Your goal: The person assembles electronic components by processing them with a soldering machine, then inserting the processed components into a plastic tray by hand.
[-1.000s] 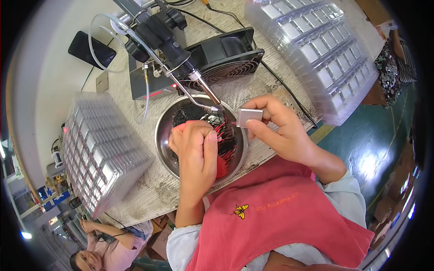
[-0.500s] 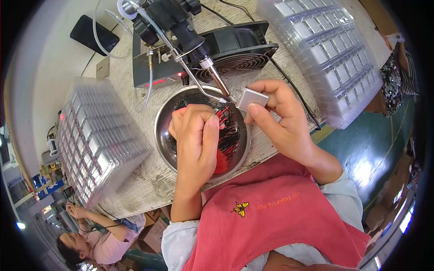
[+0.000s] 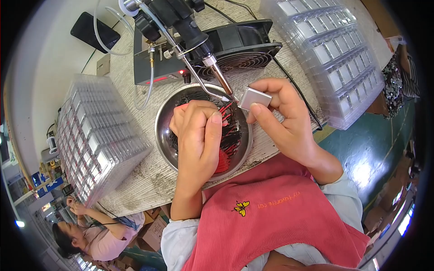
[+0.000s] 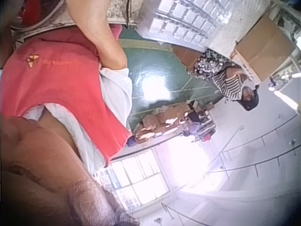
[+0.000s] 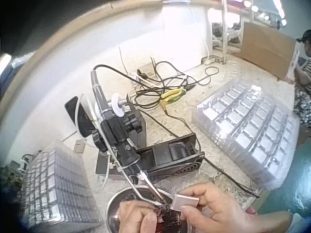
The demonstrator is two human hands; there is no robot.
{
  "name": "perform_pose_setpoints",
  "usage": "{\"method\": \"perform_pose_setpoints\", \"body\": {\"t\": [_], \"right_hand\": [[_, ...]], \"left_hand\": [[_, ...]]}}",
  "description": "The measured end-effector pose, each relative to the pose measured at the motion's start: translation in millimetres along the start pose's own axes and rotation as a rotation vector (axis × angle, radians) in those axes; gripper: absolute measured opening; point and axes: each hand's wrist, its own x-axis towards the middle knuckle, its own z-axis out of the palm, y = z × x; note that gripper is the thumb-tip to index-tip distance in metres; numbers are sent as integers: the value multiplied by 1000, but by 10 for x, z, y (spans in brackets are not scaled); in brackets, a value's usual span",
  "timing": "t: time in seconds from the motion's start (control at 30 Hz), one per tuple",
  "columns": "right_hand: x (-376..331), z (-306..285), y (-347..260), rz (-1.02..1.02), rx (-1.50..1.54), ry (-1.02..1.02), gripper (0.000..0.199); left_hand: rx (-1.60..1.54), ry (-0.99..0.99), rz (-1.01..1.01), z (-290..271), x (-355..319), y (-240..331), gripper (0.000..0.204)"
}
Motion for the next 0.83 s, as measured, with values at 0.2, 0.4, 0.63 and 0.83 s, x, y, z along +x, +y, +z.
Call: {"method": "perform_pose_setpoints", "body": {"t": [0.2,0.4,0.63,0.83], "right_hand": [[-11,2,7,-22,-28,7,29],[-19,-15,13,-35,-46,3,28],[-5,14,146,-162,-47,91,26],[-12,9,136,-114,-57,89,27]], "left_hand": [[-26,-10,-2,13,0,-14,15],[10,-14,22,20,14,-11,14],[41,-14,23,31,23,-21,13],[87,-5,53,36,25,-25,11]]}}
